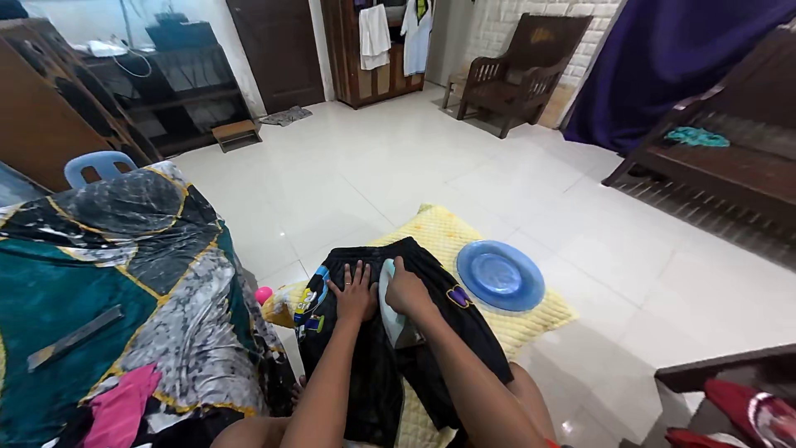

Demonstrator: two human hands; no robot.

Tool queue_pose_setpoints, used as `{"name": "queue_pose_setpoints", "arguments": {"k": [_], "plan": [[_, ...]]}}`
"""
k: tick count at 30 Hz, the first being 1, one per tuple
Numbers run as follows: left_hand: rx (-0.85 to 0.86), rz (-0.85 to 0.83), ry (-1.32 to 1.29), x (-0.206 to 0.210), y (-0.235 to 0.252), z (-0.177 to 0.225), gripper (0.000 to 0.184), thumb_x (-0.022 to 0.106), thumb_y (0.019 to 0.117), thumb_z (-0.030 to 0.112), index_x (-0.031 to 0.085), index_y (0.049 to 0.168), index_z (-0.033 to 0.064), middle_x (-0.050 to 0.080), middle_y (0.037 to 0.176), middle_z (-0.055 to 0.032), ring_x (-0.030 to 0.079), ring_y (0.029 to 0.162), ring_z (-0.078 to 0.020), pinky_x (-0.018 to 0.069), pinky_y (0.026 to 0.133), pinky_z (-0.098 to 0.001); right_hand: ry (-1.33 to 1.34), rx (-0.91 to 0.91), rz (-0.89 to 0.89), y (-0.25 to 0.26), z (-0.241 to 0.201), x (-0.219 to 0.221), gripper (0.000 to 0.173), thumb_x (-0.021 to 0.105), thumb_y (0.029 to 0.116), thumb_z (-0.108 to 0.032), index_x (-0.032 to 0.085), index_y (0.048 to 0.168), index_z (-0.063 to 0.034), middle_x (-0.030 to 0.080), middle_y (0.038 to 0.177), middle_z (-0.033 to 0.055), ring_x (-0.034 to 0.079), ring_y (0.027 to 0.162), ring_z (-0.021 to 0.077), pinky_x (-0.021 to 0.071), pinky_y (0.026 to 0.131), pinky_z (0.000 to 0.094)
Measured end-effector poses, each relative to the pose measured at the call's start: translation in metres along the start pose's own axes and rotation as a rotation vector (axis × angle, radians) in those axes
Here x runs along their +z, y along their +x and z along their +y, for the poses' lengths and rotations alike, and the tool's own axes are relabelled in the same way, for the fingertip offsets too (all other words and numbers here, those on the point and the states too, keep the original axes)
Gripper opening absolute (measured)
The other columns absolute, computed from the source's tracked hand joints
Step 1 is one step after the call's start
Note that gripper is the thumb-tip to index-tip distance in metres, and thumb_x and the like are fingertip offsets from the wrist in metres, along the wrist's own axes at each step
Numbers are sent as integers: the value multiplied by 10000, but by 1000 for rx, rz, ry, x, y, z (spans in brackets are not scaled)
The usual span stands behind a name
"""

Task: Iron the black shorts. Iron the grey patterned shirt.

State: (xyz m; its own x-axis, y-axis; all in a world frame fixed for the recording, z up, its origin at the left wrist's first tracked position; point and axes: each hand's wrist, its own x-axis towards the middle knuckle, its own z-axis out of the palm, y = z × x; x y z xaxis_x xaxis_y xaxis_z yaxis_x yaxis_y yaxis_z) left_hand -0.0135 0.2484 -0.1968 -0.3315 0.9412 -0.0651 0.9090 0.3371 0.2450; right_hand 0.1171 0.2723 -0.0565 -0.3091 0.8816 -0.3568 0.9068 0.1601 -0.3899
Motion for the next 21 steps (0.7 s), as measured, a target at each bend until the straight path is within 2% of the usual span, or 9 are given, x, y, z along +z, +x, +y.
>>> {"name": "queue_pose_setpoints", "arguments": {"k": [6,9,12,14,17,21], "plan": [[113,-11,2,-4,-28,-18,608,217,1090,506,224,1657,287,128,1740,16,65,1604,-323,7,1200,-741,47,-30,20,28,0,-9,808,643,865,-187,259,1577,-173,702,1148,178,717,1042,354,586,841,571],[81,-14,21,-6,-57,-39,628,233,1058,607,258,1638,368,123,1741,16,49,1605,-316,-7,1215,-720,15,-25,27,22,1,-4,843,655,849,-185,244,1585,-190,708,1129,181,720,1030,363,587,827,579],[-48,34,-6,-8,-84,-67,685,243,1001,727,293,1615,427,117,1741,43,42,1605,-319,25,1200,-742,-5,-4,15,-12,10,4,885,679,840,-184,227,1601,-190,709,1120,200,718,1017,389,582,826,607],[-116,54,-52,-9,-95,-82,706,257,973,770,294,1606,457,103,1740,81,37,1605,-316,62,1169,-779,-8,21,-7,-43,21,9,849,656,880,-206,226,1611,-199,711,1110,203,718,1011,393,582,831,603],[-136,32,-85,-9,-99,-88,707,280,971,768,264,1611,469,70,1741,100,20,1607,-303,146,1165,-770,-23,43,-40,-83,41,14,716,590,970,-262,253,1599,-204,717,1084,195,725,989,387,586,830,597],[-121,55,-91,-5,-96,-89,711,281,971,770,284,1609,455,87,1742,76,22,1605,-317,201,1165,-743,-51,48,-76,-116,64,15,636,547,1004,-269,289,1581,-199,719,1071,184,728,979,382,588,830,583]]}}
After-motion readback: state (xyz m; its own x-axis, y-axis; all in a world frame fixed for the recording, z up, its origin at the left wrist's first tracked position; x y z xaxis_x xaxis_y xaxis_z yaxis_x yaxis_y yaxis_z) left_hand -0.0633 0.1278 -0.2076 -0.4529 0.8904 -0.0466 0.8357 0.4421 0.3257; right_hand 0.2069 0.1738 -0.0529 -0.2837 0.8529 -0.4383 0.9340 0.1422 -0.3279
